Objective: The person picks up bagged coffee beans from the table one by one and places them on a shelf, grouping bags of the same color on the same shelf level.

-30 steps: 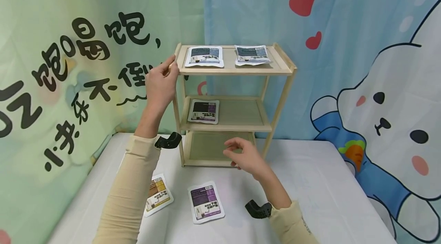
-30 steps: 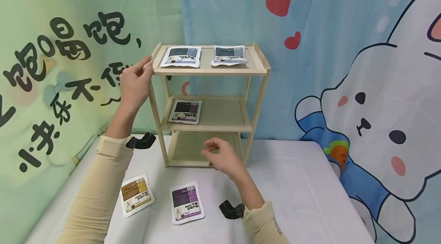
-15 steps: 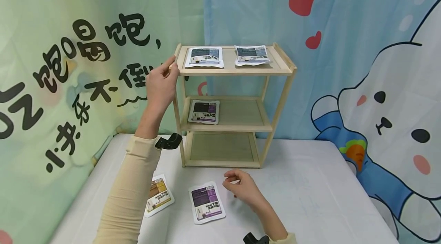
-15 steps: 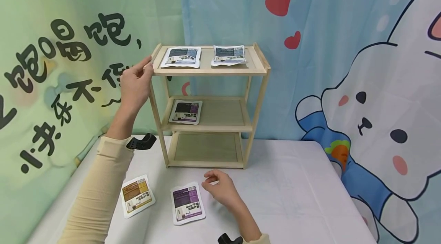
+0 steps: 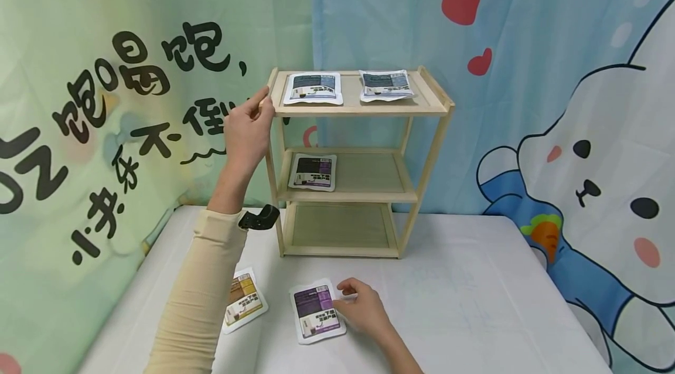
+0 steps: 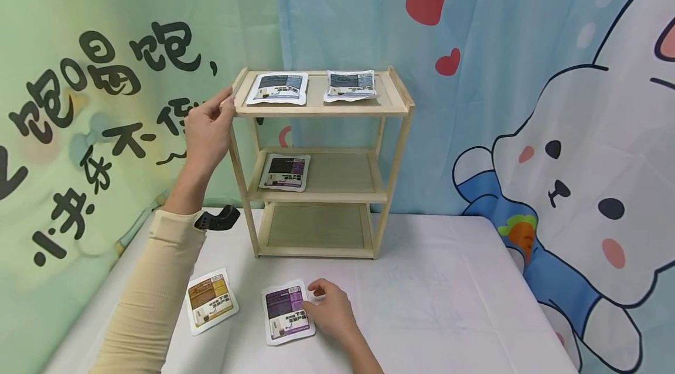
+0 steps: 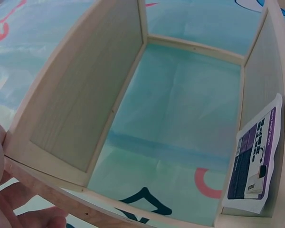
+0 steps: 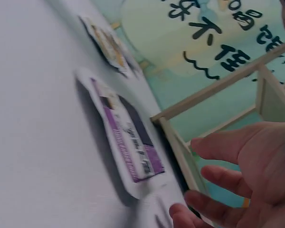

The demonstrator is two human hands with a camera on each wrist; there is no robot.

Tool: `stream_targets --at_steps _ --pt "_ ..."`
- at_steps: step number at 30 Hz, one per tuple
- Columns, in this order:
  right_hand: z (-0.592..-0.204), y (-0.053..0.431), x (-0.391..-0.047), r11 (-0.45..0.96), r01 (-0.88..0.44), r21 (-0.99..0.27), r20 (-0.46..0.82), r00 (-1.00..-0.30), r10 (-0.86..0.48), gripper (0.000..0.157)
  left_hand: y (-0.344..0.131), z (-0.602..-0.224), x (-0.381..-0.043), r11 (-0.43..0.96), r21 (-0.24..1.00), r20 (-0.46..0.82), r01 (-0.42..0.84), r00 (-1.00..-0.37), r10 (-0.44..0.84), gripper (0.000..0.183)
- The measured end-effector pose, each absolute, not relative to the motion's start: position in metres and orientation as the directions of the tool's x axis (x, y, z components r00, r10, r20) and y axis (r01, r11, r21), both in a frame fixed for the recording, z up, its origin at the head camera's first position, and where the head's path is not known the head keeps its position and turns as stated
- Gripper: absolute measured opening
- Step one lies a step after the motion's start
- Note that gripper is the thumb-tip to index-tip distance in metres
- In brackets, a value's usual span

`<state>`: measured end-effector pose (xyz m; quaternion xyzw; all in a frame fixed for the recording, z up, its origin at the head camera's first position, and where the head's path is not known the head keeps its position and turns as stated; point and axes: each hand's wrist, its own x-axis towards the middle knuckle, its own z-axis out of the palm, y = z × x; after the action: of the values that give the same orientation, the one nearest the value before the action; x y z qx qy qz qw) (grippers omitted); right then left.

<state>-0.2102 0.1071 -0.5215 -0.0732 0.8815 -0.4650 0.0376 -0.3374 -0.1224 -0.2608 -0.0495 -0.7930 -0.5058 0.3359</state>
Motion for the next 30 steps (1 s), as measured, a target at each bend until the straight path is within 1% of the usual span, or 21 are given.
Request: stream_targets --at_steps 4,9,13,18,21,24,30 --pt "-0.528 0.099 -0.206 0.605 -0.108 -0.789 0.004 -0.985 -0.17 0.033 -0.122 -0.262 -0.338 0.485 0.767 0.586 0.42 -0.766 -0.265 0.04" --pt "-0.536 0.09 -0.202 0.656 -0.136 -0.742 0.048 -0.987 -0.15 0.037 -0.122 -0.263 -0.339 0.49 0.757 0.601 0.433 -0.755 -0.262 0.04" --pt "-0.54 0.085 -0.202 0.679 -0.13 -0.722 0.058 -0.99 -0.128 0.045 -0.121 -0.262 -0.339 0.486 0.76 0.598 0.431 -0.757 -0.264 0.04" --pt "-0.543 0.079 -0.202 0.703 -0.151 -0.695 0.064 -0.987 -0.149 0.058 -0.122 -0.262 -0.338 0.481 0.764 0.597 0.431 -0.755 -0.271 0.039" --pt "-0.545 0.075 -0.202 0.69 -0.166 -0.705 0.072 -0.984 -0.163 0.061 -0.122 -0.262 -0.337 0.483 0.761 0.601 0.432 -0.751 -0.274 0.039" --pt "-0.547 0.074 -0.202 0.639 -0.18 -0.747 0.084 -0.98 -0.178 0.056 -0.122 -0.262 -0.337 0.484 0.761 0.6 0.431 -0.753 -0.272 0.039" --pt "-0.553 0.071 -0.201 0.483 -0.172 -0.858 0.079 -0.975 -0.206 0.034 -0.122 -0.262 -0.338 0.485 0.76 0.601 0.434 -0.753 -0.268 0.039"
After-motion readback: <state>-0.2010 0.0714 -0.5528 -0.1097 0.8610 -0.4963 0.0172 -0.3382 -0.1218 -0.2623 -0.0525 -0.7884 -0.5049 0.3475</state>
